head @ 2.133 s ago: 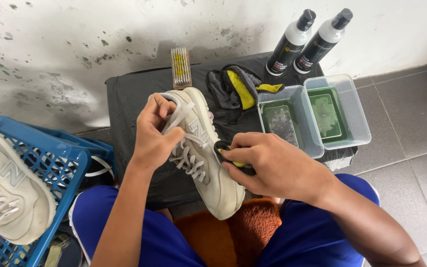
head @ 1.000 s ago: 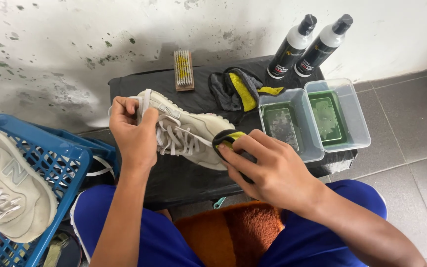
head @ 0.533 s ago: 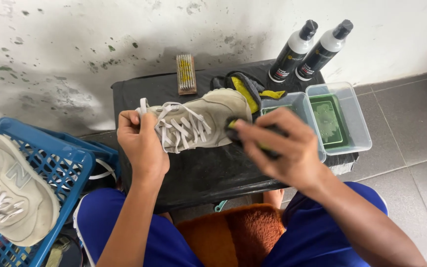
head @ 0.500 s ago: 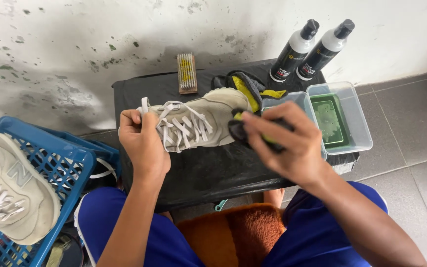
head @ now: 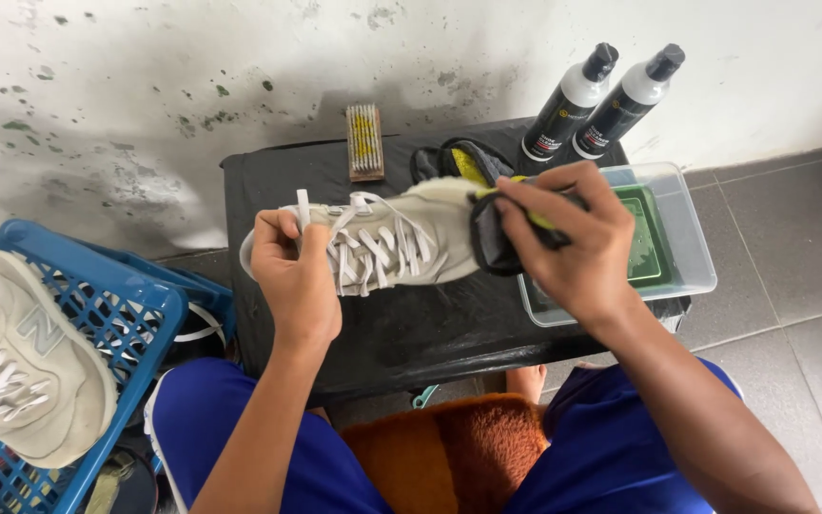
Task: The person wipes a white sneaker with a yellow cloth, focusing on the sole, sides, and upper. They rotate the shoe to clean different areas and use a brush to scrub the laces and upper surface.
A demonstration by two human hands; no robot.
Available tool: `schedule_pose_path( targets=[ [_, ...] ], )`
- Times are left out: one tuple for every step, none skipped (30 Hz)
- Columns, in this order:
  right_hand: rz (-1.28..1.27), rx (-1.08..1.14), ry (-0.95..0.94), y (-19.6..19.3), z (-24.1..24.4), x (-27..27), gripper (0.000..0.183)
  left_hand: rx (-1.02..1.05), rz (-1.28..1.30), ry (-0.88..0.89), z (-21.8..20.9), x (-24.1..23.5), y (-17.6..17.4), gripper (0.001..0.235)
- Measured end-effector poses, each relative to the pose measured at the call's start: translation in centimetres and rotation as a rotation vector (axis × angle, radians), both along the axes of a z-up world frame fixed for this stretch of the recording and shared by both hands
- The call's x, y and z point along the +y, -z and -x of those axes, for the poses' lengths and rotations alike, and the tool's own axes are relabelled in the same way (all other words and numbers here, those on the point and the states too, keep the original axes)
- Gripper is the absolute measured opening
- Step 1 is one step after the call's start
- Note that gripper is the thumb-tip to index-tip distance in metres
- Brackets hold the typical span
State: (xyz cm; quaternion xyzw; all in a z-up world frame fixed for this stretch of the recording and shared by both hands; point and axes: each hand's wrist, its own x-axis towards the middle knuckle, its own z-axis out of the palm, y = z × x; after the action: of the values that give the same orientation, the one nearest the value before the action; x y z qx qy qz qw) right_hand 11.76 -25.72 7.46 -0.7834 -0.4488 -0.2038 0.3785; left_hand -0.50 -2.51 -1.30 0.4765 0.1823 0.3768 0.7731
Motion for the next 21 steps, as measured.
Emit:
schedule_pose_path(
  targets=[
    [0.003,0.001,0.004,0.0,-0.3,-0.2,0.026,0.001,0.003,0.004,0.0,0.1,-0.5,0.027],
    [-0.016,0.047,0.055,0.0,-0.5,-0.3,0.024,-0.004,-0.028,0.035,0.0,0.2,-0.9,0.028],
    [-0.036,0.094,0.101,0.0,-0.8,-0.4,0.022,-0.009,-0.061,0.061,0.2,0.4,-1.4,0.029],
    [-0.035,0.095,0.1,0.3,-1.0,-0.4,0.022,-0.007,-0.06,0.06,0.4,0.6,-1.3,0.029],
    [-0.101,0.197,0.091,0.6,-1.2,-0.4,0.016,-0.005,-0.175,0.137,0.6,1.0,-1.2,0.031],
    [-0.166,0.299,0.081,0.9,-1.4,-0.3,0.012,-0.003,-0.29,0.214,0.8,1.4,-1.1,0.033],
    [-0.168,0.298,0.086,1.0,-1.4,-0.2,0.012,-0.003,-0.291,0.219,0.7,1.5,-1.6,0.033],
    [-0.184,0.379,0.041,1.2,-1.4,-0.1,0.015,0.039,-0.333,0.311,0.6,1.6,-1.9,0.034],
    [-0.197,0.461,-0.005,1.3,-1.4,0.0,0.018,0.081,-0.372,0.402,0.6,1.5,-2.2,0.034],
    [-0.195,0.462,-0.001,1.3,-1.2,0.4,0.018,0.081,-0.369,0.406,0.2,1.5,-1.7,0.034],
    [-0.177,0.688,0.088,1.4,-1.1,1.0,0.022,0.06,-0.375,0.488,0.0,1.7,-1.2,0.034],
    [-0.152,0.916,0.173,1.3,-0.9,1.6,0.027,0.04,-0.38,0.571,-0.2,1.8,-0.8,0.033],
    [-0.152,0.918,0.171,1.9,-0.9,1.9,0.027,0.042,-0.381,0.57,-0.2,2.0,-0.6,0.033],
    [-0.187,0.967,0.145,2.5,-0.9,2.1,0.029,0.041,-0.397,0.649,-0.3,2.2,-0.5,0.033],
    [-0.225,1.012,0.126,3.0,-1.1,2.2,0.032,0.034,-0.414,0.734,-0.7,2.2,-0.4,0.034],
    [-0.228,1.01,0.13,3.2,-1.2,2.4,0.032,0.031,-0.415,0.738,-1.0,2.3,-0.1,0.034],
    [-0.185,0.848,0.084,3.5,-1.3,2.4,0.032,0.014,-0.382,0.797,-1.3,2.2,0.3,0.032],
    [-0.14,0.686,0.038,3.8,-1.3,2.4,0.031,-0.003,-0.349,0.855,-1.5,2.2,0.7,0.03],
    [-0.14,0.688,0.038,3.7,-1.2,2.7,0.031,-0.001,-0.348,0.855,-1.7,2.0,0.7,0.03],
    [-0.128,0.603,0.015,3.7,-1.0,3.1,0.032,0.029,-0.319,0.901,-1.9,1.9,0.6,0.03],
    [-0.114,0.518,-0.005,3.6,-0.8,3.5,0.034,0.059,-0.288,0.947,-2.1,1.8,0.6,0.029]
  ],
)
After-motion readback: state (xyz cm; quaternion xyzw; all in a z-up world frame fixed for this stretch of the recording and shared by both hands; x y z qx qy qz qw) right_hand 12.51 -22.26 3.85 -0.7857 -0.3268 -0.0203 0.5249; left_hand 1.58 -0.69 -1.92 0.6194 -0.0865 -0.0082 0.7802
